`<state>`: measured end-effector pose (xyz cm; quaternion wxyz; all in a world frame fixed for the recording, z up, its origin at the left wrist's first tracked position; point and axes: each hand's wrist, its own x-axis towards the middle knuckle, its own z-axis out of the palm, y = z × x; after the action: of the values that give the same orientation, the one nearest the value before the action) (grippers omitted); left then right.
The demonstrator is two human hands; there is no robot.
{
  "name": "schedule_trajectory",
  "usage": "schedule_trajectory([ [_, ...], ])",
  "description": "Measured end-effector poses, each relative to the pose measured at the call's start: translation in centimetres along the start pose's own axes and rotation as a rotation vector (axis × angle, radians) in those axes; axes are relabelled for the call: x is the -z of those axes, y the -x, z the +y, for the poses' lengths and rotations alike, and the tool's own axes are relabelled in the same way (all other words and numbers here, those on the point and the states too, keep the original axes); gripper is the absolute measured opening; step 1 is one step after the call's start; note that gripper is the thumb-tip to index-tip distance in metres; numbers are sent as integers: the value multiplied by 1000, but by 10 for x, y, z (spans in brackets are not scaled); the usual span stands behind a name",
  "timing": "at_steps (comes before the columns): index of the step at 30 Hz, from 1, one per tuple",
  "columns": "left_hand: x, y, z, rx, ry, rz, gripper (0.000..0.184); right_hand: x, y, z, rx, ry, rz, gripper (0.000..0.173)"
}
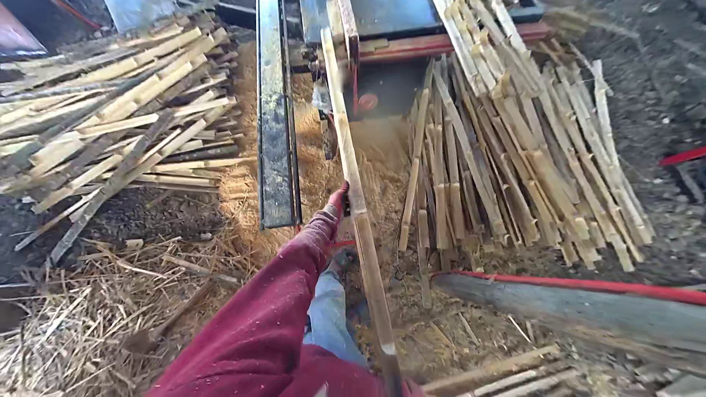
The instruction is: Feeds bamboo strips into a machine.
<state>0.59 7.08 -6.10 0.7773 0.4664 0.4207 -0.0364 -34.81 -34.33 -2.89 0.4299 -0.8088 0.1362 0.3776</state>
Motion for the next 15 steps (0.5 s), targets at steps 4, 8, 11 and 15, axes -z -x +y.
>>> schedule_trajectory([
  [4,29,83,-63,193,40,-112,84,-8,-19,30,-7,-73,-55,39],
  [8,40,159,-161,175,-43,-300,60,-6,-29,33,-46,-83,-110,38],
  [11,3,167,-193,140,-26,-40,52,2,-30,25,-78,-6,-162,39],
  [15,-19,161,-184,110,-154,155,51,3,-22,17,-30,26,-149,42],
])
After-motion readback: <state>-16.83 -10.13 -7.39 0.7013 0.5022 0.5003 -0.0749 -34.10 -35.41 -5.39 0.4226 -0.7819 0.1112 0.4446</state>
